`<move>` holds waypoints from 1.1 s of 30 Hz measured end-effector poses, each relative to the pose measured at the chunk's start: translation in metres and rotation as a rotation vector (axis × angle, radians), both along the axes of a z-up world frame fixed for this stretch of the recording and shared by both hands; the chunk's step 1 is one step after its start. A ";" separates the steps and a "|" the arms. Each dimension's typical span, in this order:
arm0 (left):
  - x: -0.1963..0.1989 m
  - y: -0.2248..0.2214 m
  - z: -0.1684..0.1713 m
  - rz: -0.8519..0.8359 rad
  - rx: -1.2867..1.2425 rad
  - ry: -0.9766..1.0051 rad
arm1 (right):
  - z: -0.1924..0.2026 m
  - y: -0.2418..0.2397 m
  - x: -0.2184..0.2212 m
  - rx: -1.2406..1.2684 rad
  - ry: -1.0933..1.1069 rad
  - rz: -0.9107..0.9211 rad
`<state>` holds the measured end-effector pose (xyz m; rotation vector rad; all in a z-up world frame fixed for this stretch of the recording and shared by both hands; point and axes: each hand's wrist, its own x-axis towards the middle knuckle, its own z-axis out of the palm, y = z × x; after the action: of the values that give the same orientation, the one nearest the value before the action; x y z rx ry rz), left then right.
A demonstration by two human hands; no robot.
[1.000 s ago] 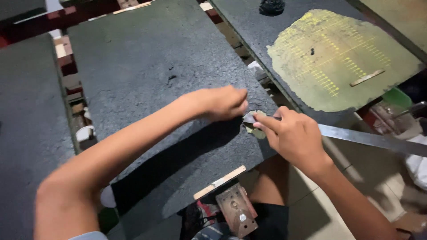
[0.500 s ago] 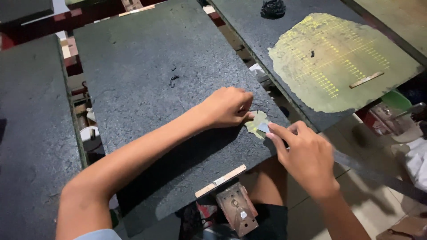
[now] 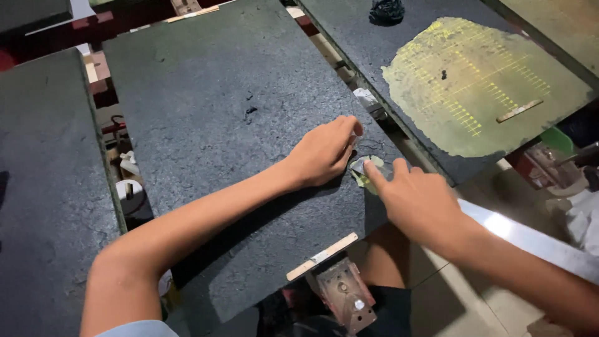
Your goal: Cleaning residue and buildup from screen printing platens using a scraper and a cloth.
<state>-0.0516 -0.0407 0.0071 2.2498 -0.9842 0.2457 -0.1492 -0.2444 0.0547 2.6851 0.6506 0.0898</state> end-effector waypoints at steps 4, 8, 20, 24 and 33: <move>-0.001 0.000 0.003 0.000 0.001 -0.066 | 0.002 -0.010 -0.003 0.062 0.017 0.007; 0.001 0.001 -0.002 0.088 -0.047 -0.111 | 0.014 -0.005 -0.011 0.149 0.145 -0.029; 0.000 0.004 -0.006 0.204 -0.169 -0.081 | 0.065 0.046 0.010 0.274 0.420 -0.407; 0.001 0.006 -0.006 0.238 -0.186 -0.016 | 0.085 0.056 0.010 0.380 0.471 -0.497; 0.004 0.009 0.002 0.285 -0.195 0.173 | 0.076 0.050 0.020 0.424 0.540 -0.564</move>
<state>-0.0473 -0.0321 0.0089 2.1832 -0.5251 0.2532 -0.1292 -0.1945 0.1311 3.2130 -0.0294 -0.7412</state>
